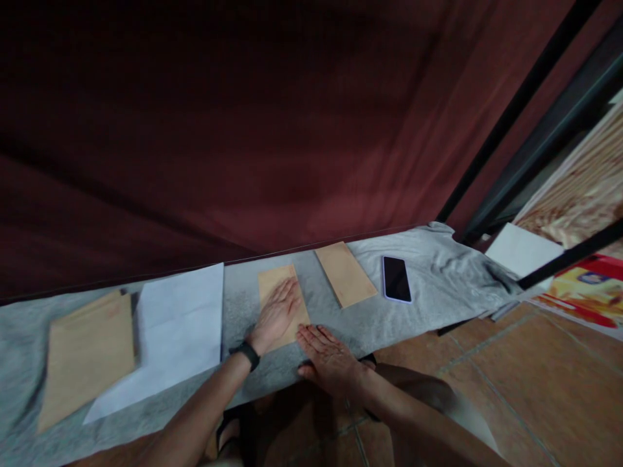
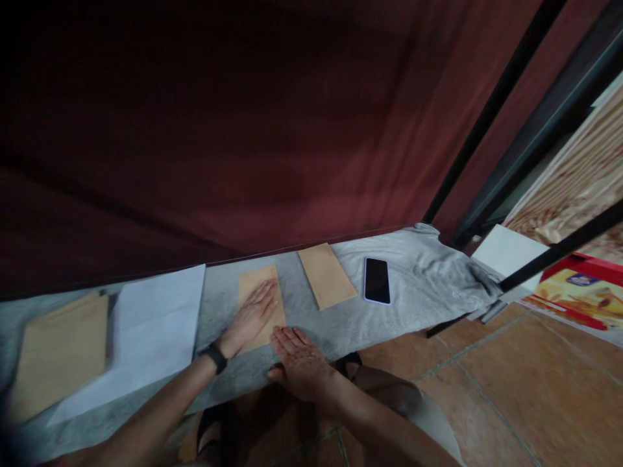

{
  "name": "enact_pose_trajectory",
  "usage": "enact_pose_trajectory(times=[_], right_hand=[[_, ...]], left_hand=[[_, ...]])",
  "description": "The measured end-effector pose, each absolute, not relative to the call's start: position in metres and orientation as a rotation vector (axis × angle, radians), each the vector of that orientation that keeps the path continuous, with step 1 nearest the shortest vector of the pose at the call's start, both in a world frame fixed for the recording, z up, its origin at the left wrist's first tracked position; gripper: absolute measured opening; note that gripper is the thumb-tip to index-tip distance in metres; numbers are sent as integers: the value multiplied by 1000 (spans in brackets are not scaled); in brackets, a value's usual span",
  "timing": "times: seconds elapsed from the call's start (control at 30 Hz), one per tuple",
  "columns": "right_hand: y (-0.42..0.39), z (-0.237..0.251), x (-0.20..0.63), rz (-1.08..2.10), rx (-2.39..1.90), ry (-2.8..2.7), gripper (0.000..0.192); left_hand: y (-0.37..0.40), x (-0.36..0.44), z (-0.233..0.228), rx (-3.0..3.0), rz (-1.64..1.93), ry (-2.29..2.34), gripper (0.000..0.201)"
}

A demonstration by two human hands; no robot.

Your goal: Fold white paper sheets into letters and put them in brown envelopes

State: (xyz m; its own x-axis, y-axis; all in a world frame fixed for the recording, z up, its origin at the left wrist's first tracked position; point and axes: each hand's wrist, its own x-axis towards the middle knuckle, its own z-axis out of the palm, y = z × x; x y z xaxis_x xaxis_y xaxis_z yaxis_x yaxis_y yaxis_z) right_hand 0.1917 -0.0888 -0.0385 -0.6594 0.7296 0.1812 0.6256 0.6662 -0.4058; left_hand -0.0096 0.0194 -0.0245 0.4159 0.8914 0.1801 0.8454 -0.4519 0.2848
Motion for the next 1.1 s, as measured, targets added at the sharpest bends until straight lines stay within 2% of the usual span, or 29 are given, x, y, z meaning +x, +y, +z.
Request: enact_pose_trajectory(times=[0.13,0.23,0.33,0.6,0.9,1.0,1.1], right_hand=[[-74,-27,200,576,-1026,-2578,57],[-59,-19,207,717,-957,-2528,38],[-48,-18,206,822,-965,-2360,33],[-41,-24,186,811,-1618,-1960,25],[-32,-17,162,1047,-1717,-1691,6],[-32,-14,157,1111,-1681,-1594,13],[-32,-16,149,1232,-1636,-1508,31]], left_hand=[[43,4,-40,2562,423,1651,59],[24,5,-47,2601,369,1622,61],[-13,-3,-50,2641,320,1565,60],[-103,-8,-52,2590,328,1727,61],[-111,2,-45,2531,464,1800,63],[-107,-3,-46,2495,510,1766,59],[-98,-8,-48,2398,627,1783,55]])
